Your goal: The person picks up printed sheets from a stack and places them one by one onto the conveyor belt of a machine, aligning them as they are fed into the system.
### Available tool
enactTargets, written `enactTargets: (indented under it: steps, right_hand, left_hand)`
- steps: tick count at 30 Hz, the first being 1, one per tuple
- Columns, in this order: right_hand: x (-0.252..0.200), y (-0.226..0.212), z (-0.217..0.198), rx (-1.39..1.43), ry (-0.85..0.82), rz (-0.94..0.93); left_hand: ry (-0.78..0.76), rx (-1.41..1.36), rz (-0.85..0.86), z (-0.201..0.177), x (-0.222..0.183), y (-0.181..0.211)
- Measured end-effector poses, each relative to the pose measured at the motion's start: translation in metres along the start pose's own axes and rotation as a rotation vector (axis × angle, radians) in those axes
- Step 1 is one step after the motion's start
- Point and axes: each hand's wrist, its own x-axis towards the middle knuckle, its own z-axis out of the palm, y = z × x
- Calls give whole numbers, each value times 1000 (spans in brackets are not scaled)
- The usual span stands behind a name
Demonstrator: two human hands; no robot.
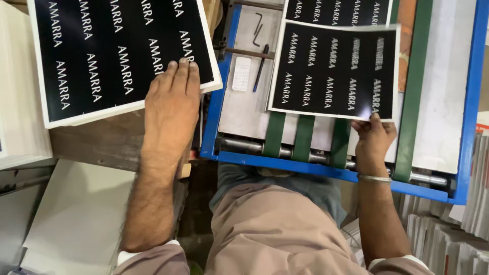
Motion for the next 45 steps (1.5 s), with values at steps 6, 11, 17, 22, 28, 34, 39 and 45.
enactTargets:
  steps: [6, 11, 17, 22, 28, 34, 39, 45]
  right_hand:
    - [-29, 26, -54, 38, 29, 66]
    - [-78, 30, -61, 4, -10, 169]
    - [-81, 20, -51, 53, -77, 179]
    - [-63, 15, -35, 30, -32, 189]
    - [-48, 10, -13, 52, -35, 226]
    - [-44, -3, -9, 36, -112, 325]
    - [-53, -10, -18, -31, -143, 339]
    - [-76, -7, -24, -20, -202, 326]
  left_hand:
    - [109, -150, 8, -1, -6, 0]
    - [136, -173, -15, -2, -8, 4]
    - [139, -160, -33, -1, -7, 5]
    - [169, -184, -38, 0, -7, 5]
    - [158, -199, -41, 0, -7, 4]
    - [150, -188, -53, 4, -8, 4]
    - [114, -194, -67, -1, -8, 6]
    - [38, -297, -65, -17, -11, -6]
